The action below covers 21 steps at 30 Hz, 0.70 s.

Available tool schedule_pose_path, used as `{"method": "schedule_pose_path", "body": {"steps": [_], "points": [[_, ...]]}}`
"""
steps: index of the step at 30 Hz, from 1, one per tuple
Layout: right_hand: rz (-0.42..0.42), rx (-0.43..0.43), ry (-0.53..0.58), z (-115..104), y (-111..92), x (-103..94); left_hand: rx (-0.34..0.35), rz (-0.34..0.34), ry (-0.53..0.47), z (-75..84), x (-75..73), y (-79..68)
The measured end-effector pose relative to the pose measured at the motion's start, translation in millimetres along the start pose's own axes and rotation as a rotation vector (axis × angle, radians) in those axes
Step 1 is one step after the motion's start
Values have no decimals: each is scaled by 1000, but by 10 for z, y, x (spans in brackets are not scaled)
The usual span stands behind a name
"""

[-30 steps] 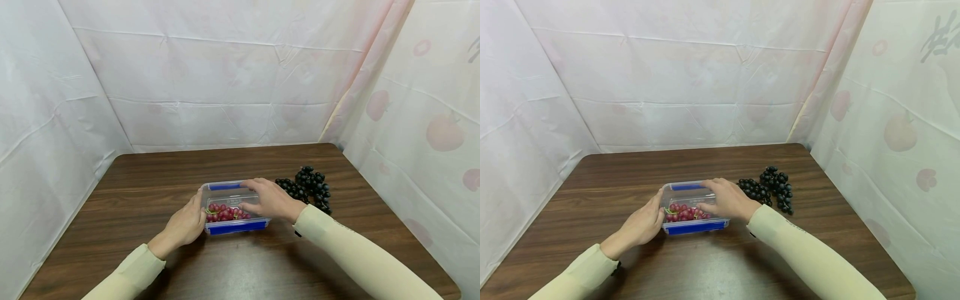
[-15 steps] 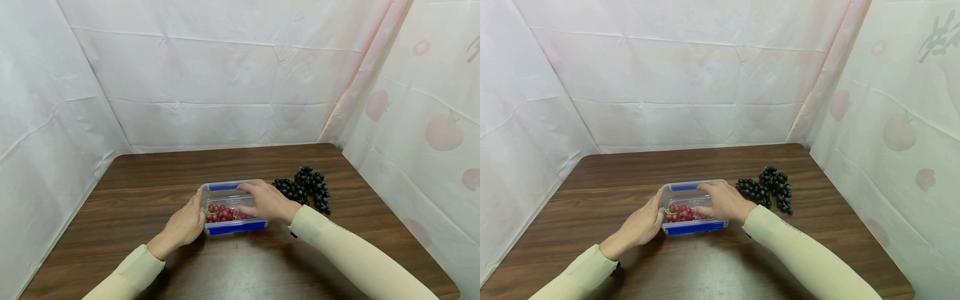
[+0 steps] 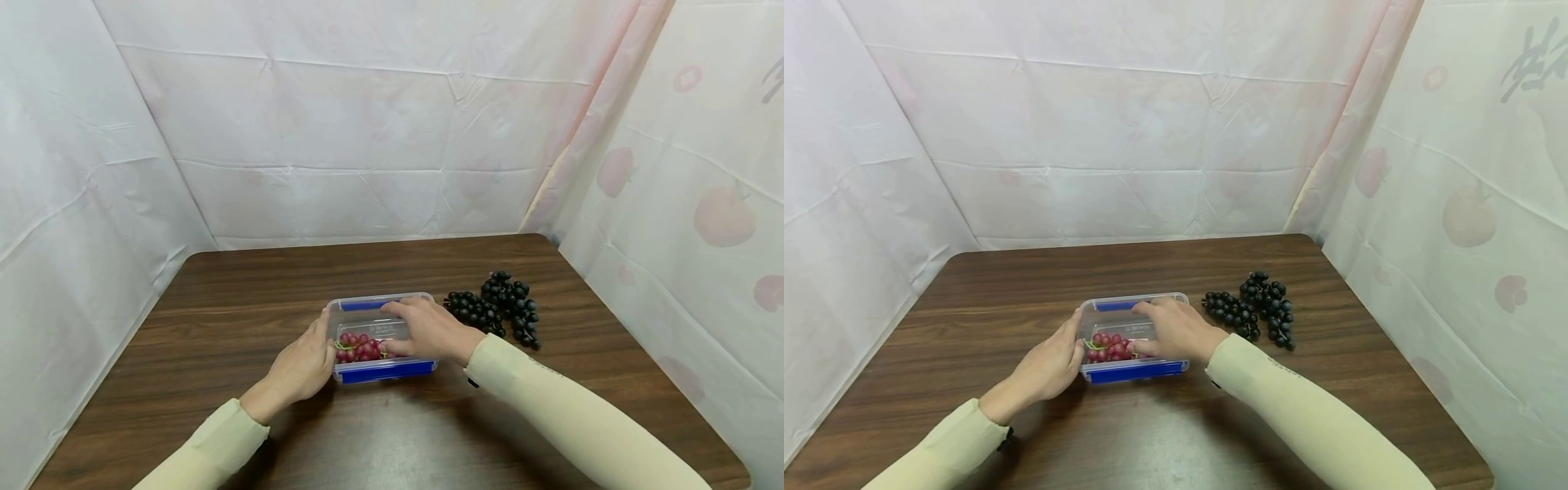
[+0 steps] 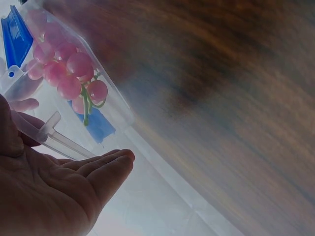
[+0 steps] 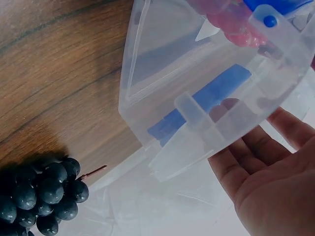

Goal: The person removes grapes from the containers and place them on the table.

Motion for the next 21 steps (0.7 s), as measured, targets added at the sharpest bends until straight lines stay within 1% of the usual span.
{"method": "schedule_pose_path", "body": {"steps": [12, 21], "points": [[-16, -8, 16, -20, 50, 55, 4, -2, 1, -2, 7, 5], [-44, 7, 9, -13, 103, 135, 1, 2, 5, 4, -1, 4]]}}
Point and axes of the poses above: each hand's wrist, its own y-axis towards the middle knuckle, its own x-axis out of the palm, z = x × y, the point moved 9 cm from there along y, towards the middle knuckle
